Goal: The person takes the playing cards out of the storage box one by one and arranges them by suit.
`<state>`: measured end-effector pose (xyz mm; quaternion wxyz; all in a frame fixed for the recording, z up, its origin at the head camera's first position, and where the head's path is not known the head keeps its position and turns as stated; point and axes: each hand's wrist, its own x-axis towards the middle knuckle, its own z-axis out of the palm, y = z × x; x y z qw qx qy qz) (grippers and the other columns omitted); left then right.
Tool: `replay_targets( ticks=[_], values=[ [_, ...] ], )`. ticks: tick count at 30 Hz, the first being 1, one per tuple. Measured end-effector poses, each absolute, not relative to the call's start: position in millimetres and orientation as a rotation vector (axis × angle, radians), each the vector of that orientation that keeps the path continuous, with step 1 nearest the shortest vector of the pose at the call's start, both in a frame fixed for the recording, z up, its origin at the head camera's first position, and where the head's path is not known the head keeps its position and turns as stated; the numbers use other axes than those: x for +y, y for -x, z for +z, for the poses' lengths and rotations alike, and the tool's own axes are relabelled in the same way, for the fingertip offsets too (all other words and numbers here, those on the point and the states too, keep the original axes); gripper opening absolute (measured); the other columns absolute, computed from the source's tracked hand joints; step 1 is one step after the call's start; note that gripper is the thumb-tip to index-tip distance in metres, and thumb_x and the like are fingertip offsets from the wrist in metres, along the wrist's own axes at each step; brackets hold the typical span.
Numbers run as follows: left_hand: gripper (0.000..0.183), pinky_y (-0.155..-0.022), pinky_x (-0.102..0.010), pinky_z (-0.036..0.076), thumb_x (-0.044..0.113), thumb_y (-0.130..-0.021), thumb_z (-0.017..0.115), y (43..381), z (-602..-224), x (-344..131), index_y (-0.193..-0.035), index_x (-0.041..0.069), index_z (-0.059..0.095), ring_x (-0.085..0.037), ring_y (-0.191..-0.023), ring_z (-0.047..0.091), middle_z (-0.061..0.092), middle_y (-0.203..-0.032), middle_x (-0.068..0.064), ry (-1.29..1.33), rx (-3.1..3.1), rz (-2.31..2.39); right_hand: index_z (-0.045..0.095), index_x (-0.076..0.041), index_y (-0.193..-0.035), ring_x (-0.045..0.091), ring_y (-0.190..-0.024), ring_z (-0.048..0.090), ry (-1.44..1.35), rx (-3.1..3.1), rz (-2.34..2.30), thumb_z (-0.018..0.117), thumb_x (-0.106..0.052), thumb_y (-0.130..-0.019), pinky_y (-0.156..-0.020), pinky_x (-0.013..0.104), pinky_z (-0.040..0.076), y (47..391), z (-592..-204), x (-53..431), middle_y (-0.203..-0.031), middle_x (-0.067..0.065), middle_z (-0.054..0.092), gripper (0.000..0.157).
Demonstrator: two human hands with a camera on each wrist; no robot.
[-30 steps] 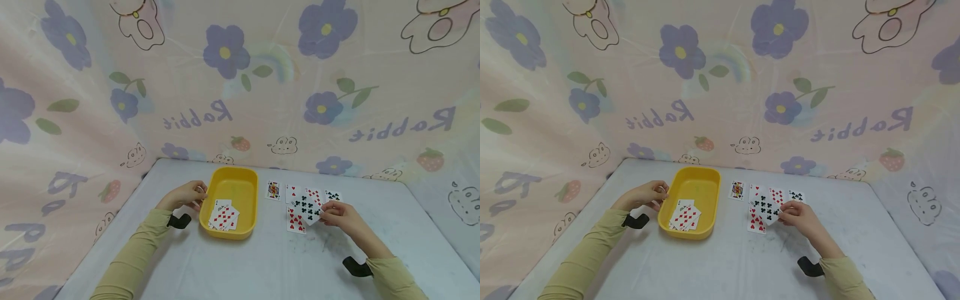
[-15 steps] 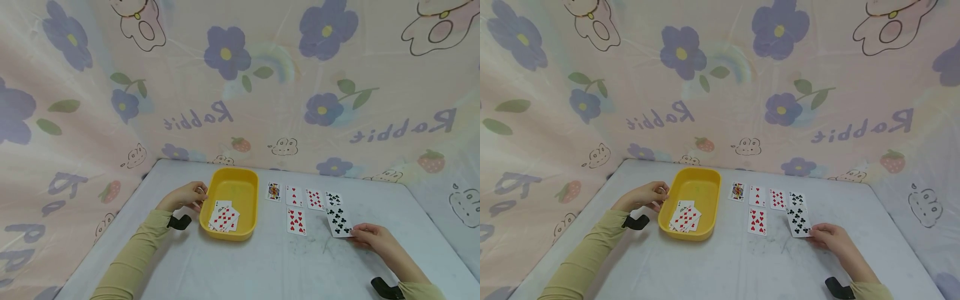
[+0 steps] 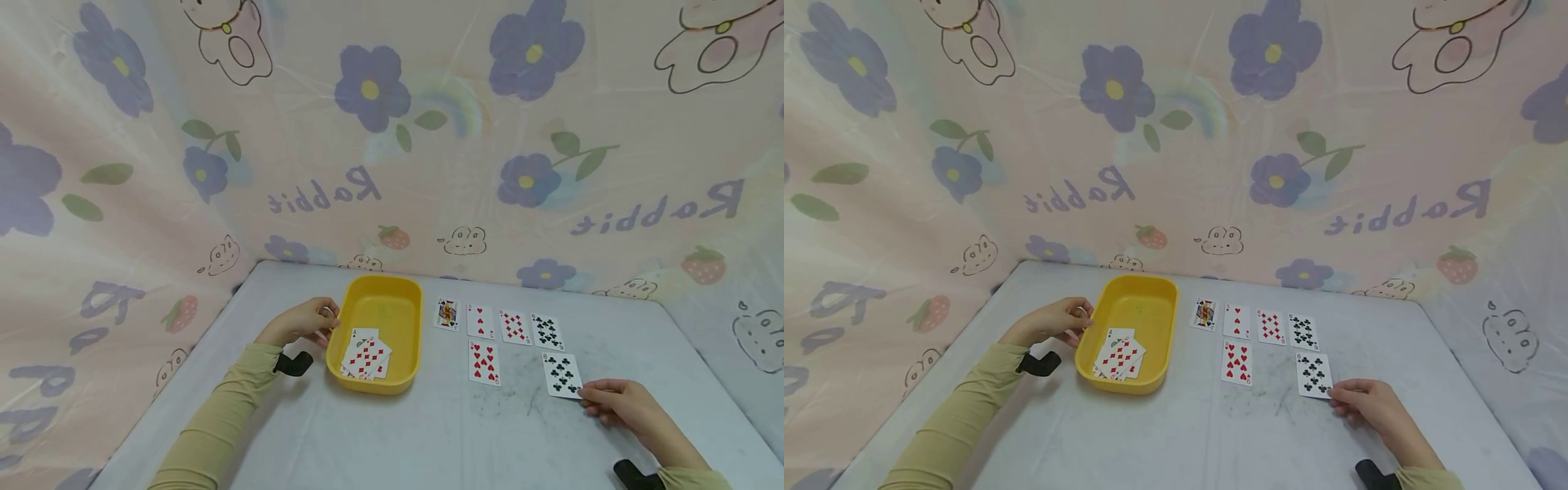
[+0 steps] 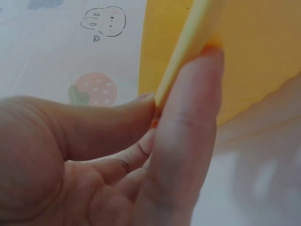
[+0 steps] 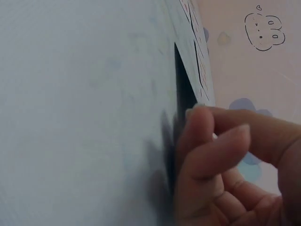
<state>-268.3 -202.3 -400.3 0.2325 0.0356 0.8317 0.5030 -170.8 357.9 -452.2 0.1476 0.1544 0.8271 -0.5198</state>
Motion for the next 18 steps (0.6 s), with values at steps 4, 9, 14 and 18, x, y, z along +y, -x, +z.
replay_targets(
  ticks=[4,9,14,18],
  values=[
    [0.019,-0.061,-0.036,0.059,0.005,-0.096,0.055,268,-400,-202,-0.111,-0.004,0.047,-0.022,-0.072,0.062,0.058,-0.092,-0.016,-0.092,2.285,1.384,0.065,0.006,-0.101,0.015,-0.066,0.063,-0.453,2.391,-1.457,0.070,-0.018,-0.087,-0.052,0.028,0.051,174,-453,356,-0.078,0.004,0.069,0.028],
    [0.020,-0.060,-0.035,0.059,0.005,-0.096,0.055,267,-401,-202,-0.112,-0.004,0.047,-0.022,-0.071,0.062,0.058,-0.092,-0.016,-0.109,2.287,1.385,0.065,0.006,-0.100,0.015,-0.064,0.062,-0.415,2.413,-1.376,0.070,-0.017,-0.088,-0.052,0.027,0.051,179,-452,355,-0.076,0.004,0.069,0.027],
    [0.020,-0.060,-0.035,0.059,0.005,-0.097,0.054,268,-401,-203,-0.113,-0.005,0.046,-0.022,-0.071,0.062,0.058,-0.093,-0.017,-0.122,2.282,1.387,0.064,0.006,-0.099,0.014,-0.063,0.061,-0.409,2.423,-1.317,0.069,-0.016,-0.088,-0.053,0.027,0.051,183,-451,355,-0.075,0.003,0.068,0.025],
    [0.021,-0.061,-0.035,0.059,0.005,-0.097,0.054,269,-401,-203,-0.113,-0.005,0.047,-0.022,-0.072,0.062,0.058,-0.094,-0.017,-0.110,2.280,1.385,0.063,0.005,-0.097,0.015,-0.063,0.061,-0.410,2.424,-1.304,0.069,-0.016,-0.088,-0.054,0.028,0.052,184,-451,354,-0.074,0.003,0.066,0.024]
  ],
)
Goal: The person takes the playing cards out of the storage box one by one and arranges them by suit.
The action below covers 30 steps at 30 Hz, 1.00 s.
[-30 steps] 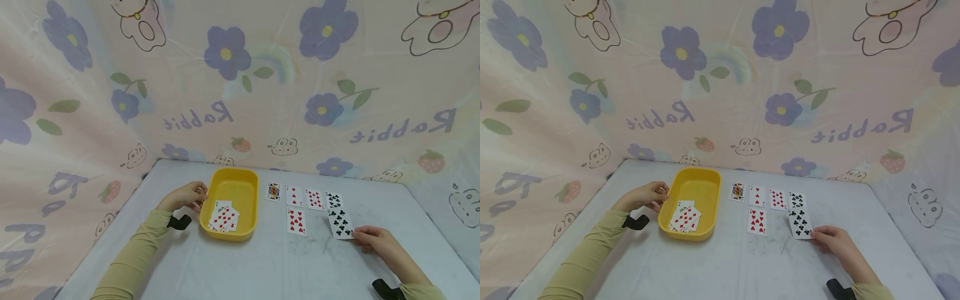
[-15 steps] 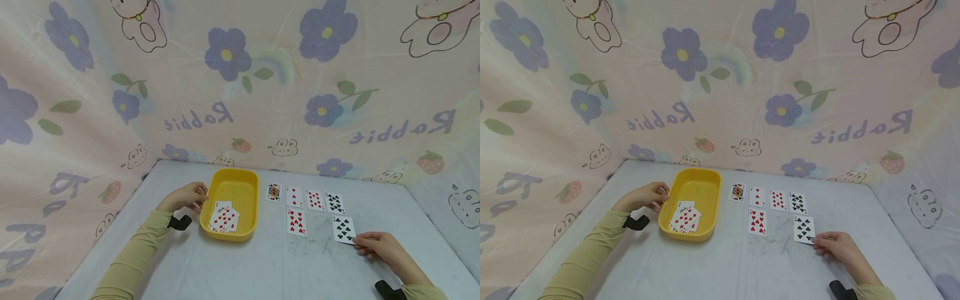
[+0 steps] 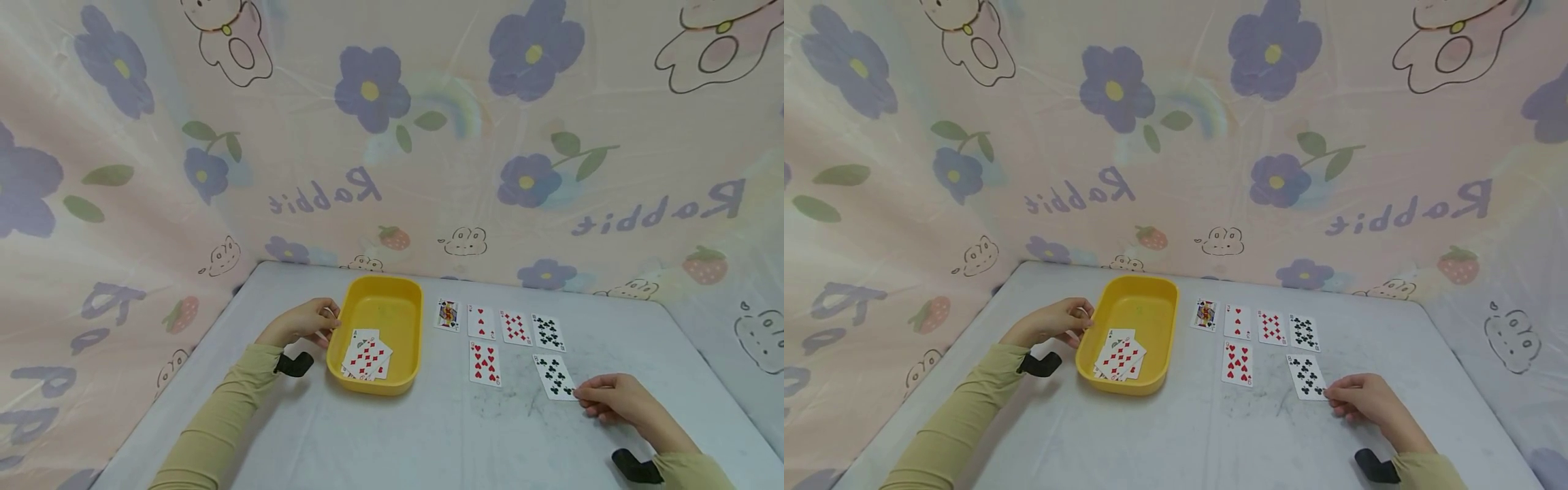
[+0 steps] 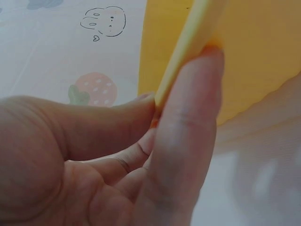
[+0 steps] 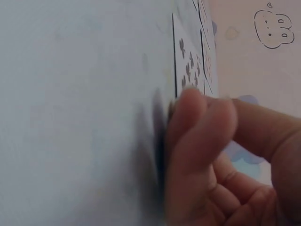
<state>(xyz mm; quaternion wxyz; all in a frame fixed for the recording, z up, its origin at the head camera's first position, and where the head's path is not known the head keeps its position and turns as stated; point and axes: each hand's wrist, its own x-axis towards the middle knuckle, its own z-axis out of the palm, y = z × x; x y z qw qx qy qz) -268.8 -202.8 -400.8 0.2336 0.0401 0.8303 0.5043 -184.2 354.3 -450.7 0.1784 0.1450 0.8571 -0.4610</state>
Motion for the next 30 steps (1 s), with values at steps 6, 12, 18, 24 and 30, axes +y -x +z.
replay_targets(
  ticks=[6,12,18,24,30],
  values=[
    [0.020,-0.062,-0.035,0.059,0.006,-0.096,0.056,268,-401,-203,-0.112,-0.003,0.048,-0.023,-0.073,0.062,0.058,-0.094,-0.016,-0.084,2.287,1.374,0.063,0.006,-0.097,0.016,-0.062,0.061,-0.384,2.459,-1.304,0.068,-0.015,-0.088,-0.054,0.029,0.054,184,-443,353,-0.073,0.003,0.066,0.023],
    [0.018,-0.062,-0.035,0.059,0.006,-0.096,0.056,268,-401,-202,-0.111,-0.002,0.049,-0.023,-0.073,0.061,0.059,-0.094,-0.016,-0.073,2.297,1.368,0.058,0.011,-0.110,0.019,-0.068,0.063,-0.155,2.488,-1.374,0.065,-0.018,-0.092,-0.060,0.031,0.057,195,-426,338,-0.081,0.009,0.068,0.034],
    [0.018,-0.062,-0.036,0.059,0.006,-0.096,0.056,271,-403,-204,-0.111,-0.003,0.049,-0.023,-0.073,0.062,0.060,-0.093,-0.016,-0.067,2.293,1.376,0.049,0.015,-0.121,0.030,-0.089,0.067,0.267,2.335,-1.507,0.060,-0.019,-0.096,-0.077,0.038,0.057,221,-397,287,-0.101,0.020,0.067,0.044],
    [0.017,-0.062,-0.035,0.059,0.006,-0.096,0.056,271,-404,-202,-0.109,-0.002,0.049,-0.023,-0.072,0.062,0.060,-0.092,-0.015,-0.072,2.285,1.379,0.056,0.005,-0.119,0.027,-0.095,0.066,0.548,2.255,-1.443,0.061,-0.021,-0.095,-0.087,0.042,0.054,256,-360,193,-0.108,0.015,0.066,0.036],
    [0.016,-0.060,-0.035,0.059,0.004,-0.095,0.056,268,-401,-202,-0.108,-0.002,0.049,-0.022,-0.071,0.061,0.059,-0.089,-0.014,-0.071,2.286,1.399,0.061,0.000,-0.117,0.025,-0.095,0.065,0.643,2.216,-1.296,0.065,-0.025,-0.092,-0.087,0.039,0.054,281,-349,112,-0.109,0.012,0.065,0.035]
  ],
)
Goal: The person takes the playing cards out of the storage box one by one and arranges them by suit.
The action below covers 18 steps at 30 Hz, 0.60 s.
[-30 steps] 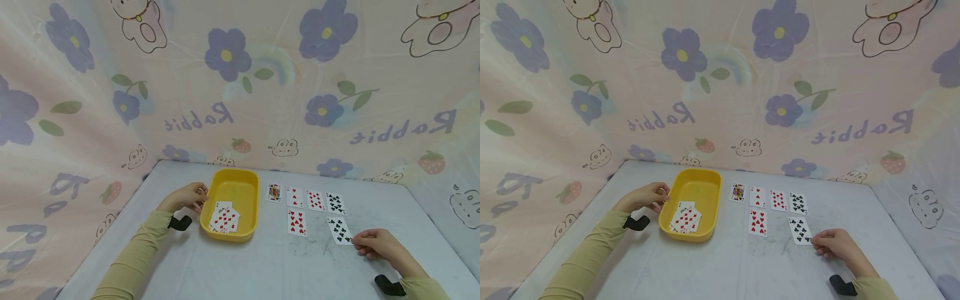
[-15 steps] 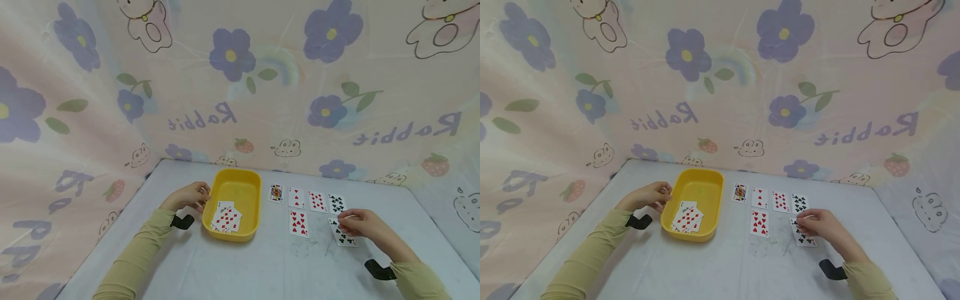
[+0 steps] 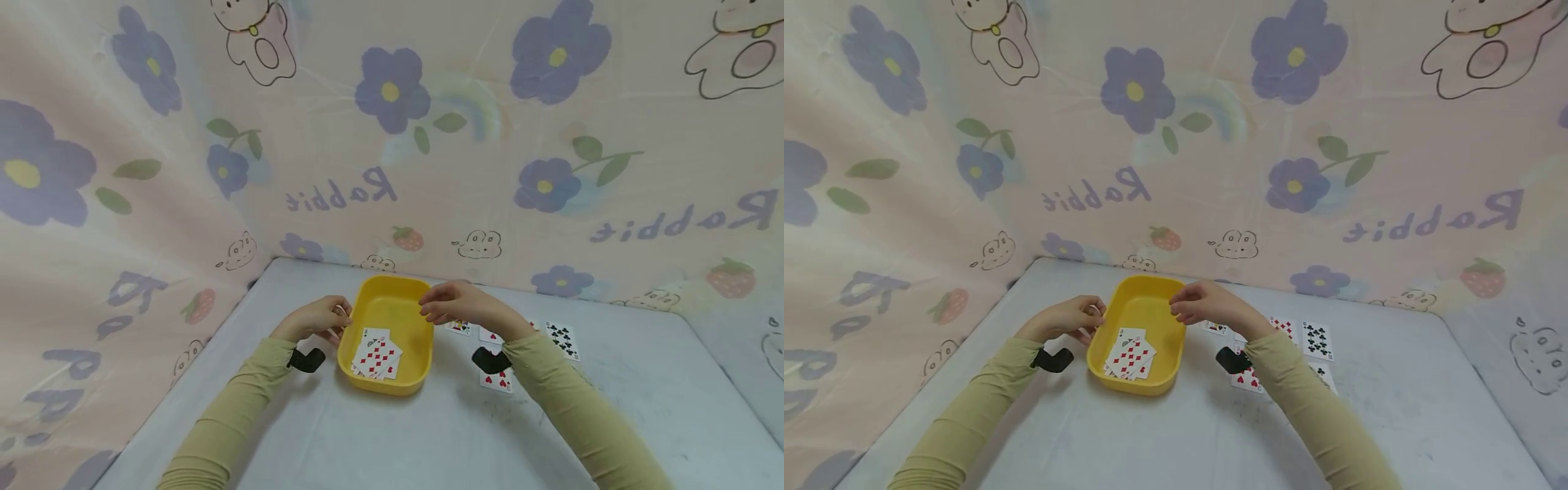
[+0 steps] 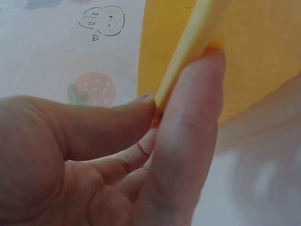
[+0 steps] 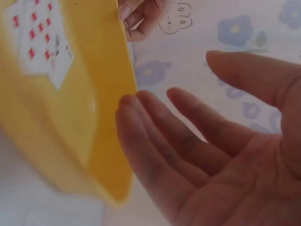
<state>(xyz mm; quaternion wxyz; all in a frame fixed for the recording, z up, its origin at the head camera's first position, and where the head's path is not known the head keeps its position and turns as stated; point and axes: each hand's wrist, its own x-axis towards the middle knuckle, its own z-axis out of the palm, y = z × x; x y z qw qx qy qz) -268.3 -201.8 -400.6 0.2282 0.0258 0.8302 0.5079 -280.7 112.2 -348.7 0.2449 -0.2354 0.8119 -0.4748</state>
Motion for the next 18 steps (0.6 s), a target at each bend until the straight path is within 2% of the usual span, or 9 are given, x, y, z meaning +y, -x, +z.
replay_targets(
  ticks=[2,8,18],
  values=[
    [0.016,-0.060,-0.036,0.059,0.004,-0.095,0.056,268,-400,-201,-0.108,-0.002,0.048,-0.022,-0.071,0.062,0.058,-0.089,-0.014,-0.065,2.282,1.401,0.061,0.000,-0.118,0.026,-0.096,0.065,0.653,2.206,-1.269,0.065,-0.025,-0.093,-0.087,0.040,0.054,289,-351,92,-0.109,0.012,0.066,0.036],
    [0.017,-0.060,-0.036,0.059,0.002,-0.095,0.055,267,-398,-201,-0.110,-0.004,0.048,-0.022,-0.071,0.061,0.058,-0.089,-0.014,-0.064,2.270,1.404,0.056,0.007,-0.124,0.039,-0.108,0.059,0.608,2.135,-1.209,0.059,-0.022,-0.096,-0.089,0.041,0.053,307,-370,50,-0.117,0.023,0.061,0.040],
    [0.016,-0.061,-0.036,0.059,0.002,-0.095,0.054,270,-398,-200,-0.109,-0.003,0.048,-0.022,-0.071,0.062,0.058,-0.089,-0.014,-0.061,2.275,1.382,0.062,0.002,-0.119,0.033,-0.106,0.057,0.505,2.137,-1.100,0.061,-0.028,-0.094,-0.094,0.043,0.050,318,-398,24,-0.114,0.018,0.062,0.039]
  ],
)
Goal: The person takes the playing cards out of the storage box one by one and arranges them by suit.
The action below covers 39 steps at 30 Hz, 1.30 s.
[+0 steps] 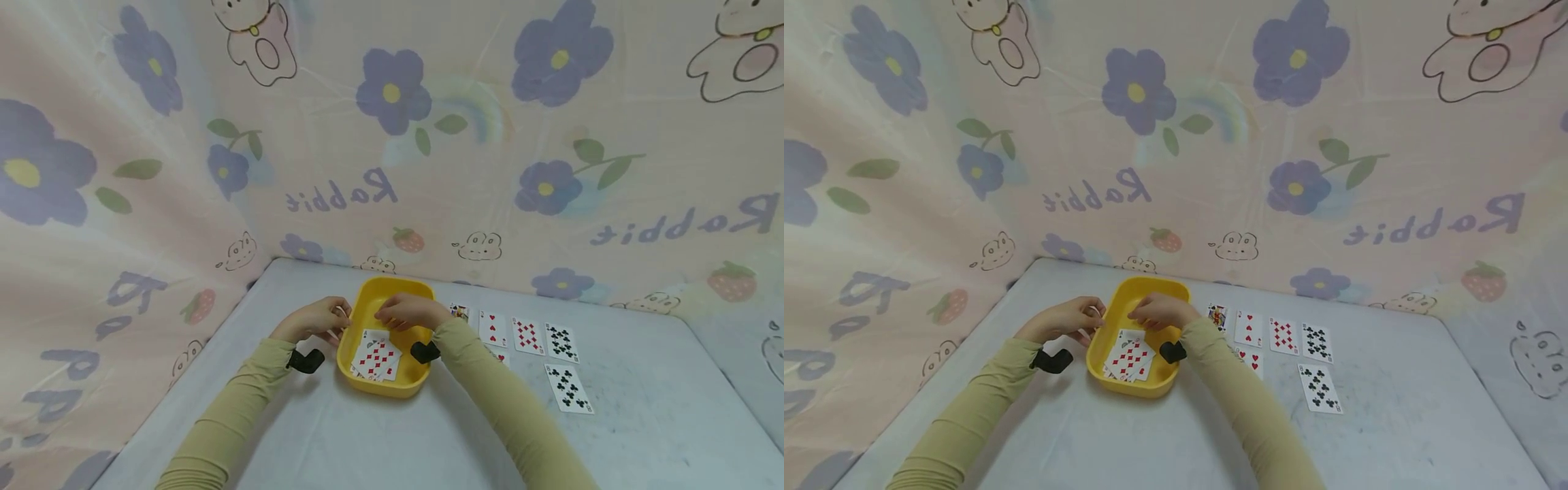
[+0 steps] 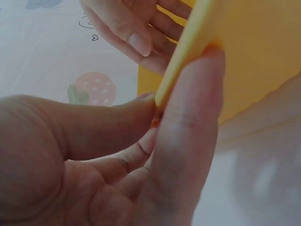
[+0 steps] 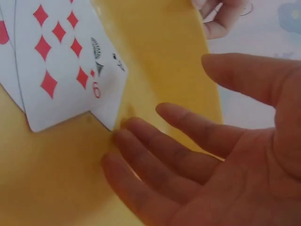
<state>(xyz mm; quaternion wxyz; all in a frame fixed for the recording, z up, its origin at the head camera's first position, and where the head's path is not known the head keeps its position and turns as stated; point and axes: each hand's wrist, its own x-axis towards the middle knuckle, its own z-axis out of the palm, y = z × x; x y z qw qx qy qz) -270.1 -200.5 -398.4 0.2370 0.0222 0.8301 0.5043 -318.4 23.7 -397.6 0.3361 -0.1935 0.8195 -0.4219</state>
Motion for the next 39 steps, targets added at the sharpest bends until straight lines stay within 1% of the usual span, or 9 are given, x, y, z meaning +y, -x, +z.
replay_targets(
  ticks=[11,18,21,25,28,30,33,36,39],
  values=[
    [0.017,-0.062,-0.037,0.059,0.003,-0.095,0.055,269,-399,-201,-0.110,-0.003,0.048,-0.022,-0.071,0.062,0.058,-0.090,-0.015,-0.059,2.276,1.384,0.060,-0.005,-0.115,0.033,-0.093,0.064,0.460,2.113,-1.053,0.065,-0.030,-0.092,-0.085,0.042,0.053,306,-401,21,-0.103,0.016,0.066,0.035],
    [0.014,-0.059,-0.035,0.059,0.003,-0.095,0.056,266,-397,-202,-0.106,-0.002,0.049,-0.021,-0.070,0.061,0.058,-0.087,-0.013,-0.050,2.287,1.386,0.061,-0.003,-0.110,0.031,-0.082,0.066,0.466,2.103,-1.019,0.066,-0.019,-0.091,-0.079,0.039,0.056,303,-401,19,-0.095,0.017,0.067,0.024],
    [0.014,-0.058,-0.034,0.059,0.003,-0.095,0.056,268,-399,-202,-0.106,-0.002,0.049,-0.020,-0.069,0.061,0.058,-0.086,-0.013,-0.060,2.283,1.392,0.064,-0.003,-0.106,0.026,-0.076,0.064,0.496,2.137,-0.948,0.068,-0.013,-0.089,-0.077,0.039,0.057,302,-402,18,-0.088,0.014,0.067,0.021],
    [0.014,-0.058,-0.035,0.059,0.004,-0.095,0.056,269,-400,-201,-0.106,-0.001,0.049,-0.020,-0.069,0.061,0.058,-0.086,-0.013,-0.063,2.279,1.389,0.068,-0.003,-0.102,0.022,-0.073,0.063,0.536,2.188,-0.853,0.071,-0.010,-0.086,-0.075,0.037,0.056,301,-402,18,-0.080,0.008,0.066,0.019],
    [0.015,-0.059,-0.036,0.059,0.004,-0.095,0.056,268,-400,-201,-0.108,-0.002,0.049,-0.020,-0.070,0.062,0.059,-0.087,-0.013,-0.070,2.281,1.385,0.069,-0.006,-0.095,0.019,-0.070,0.060,0.561,2.231,-0.788,0.073,-0.012,-0.085,-0.067,0.029,0.052,300,-401,18,-0.076,0.004,0.065,0.013],
    [0.015,-0.059,-0.036,0.059,0.004,-0.096,0.056,268,-399,-201,-0.108,-0.002,0.049,-0.021,-0.070,0.062,0.059,-0.088,-0.013,-0.074,2.281,1.385,0.069,-0.007,-0.090,0.017,-0.068,0.056,0.565,2.259,-0.753,0.074,-0.014,-0.084,-0.059,0.025,0.045,300,-399,18,-0.074,0.002,0.062,0.010],
    [0.015,-0.060,-0.036,0.059,0.004,-0.096,0.056,268,-399,-202,-0.108,-0.002,0.048,-0.021,-0.070,0.062,0.059,-0.088,-0.014,-0.081,2.278,1.380,0.067,-0.009,-0.083,0.016,-0.064,0.048,0.560,2.283,-0.723,0.075,-0.015,-0.083,-0.053,0.023,0.034,299,-397,20,-0.071,0.001,0.057,0.010],
    [0.015,-0.060,-0.036,0.059,0.004,-0.096,0.055,269,-400,-203,-0.107,-0.002,0.047,-0.021,-0.071,0.062,0.058,-0.089,-0.015,-0.094,2.277,1.371,0.067,-0.009,-0.081,0.016,-0.062,0.046,0.568,2.278,-0.729,0.075,-0.015,-0.083,-0.051,0.023,0.033,300,-396,23,-0.070,0.002,0.056,0.011],
    [0.015,-0.061,-0.036,0.059,0.003,-0.096,0.054,270,-401,-203,-0.107,-0.002,0.047,-0.021,-0.071,0.062,0.058,-0.090,-0.016,-0.099,2.269,1.371,0.067,-0.007,-0.083,0.015,-0.062,0.048,0.602,2.252,-0.763,0.074,-0.014,-0.084,-0.050,0.021,0.035,301,-394,26,-0.070,0.003,0.057,0.010]
  ],
)
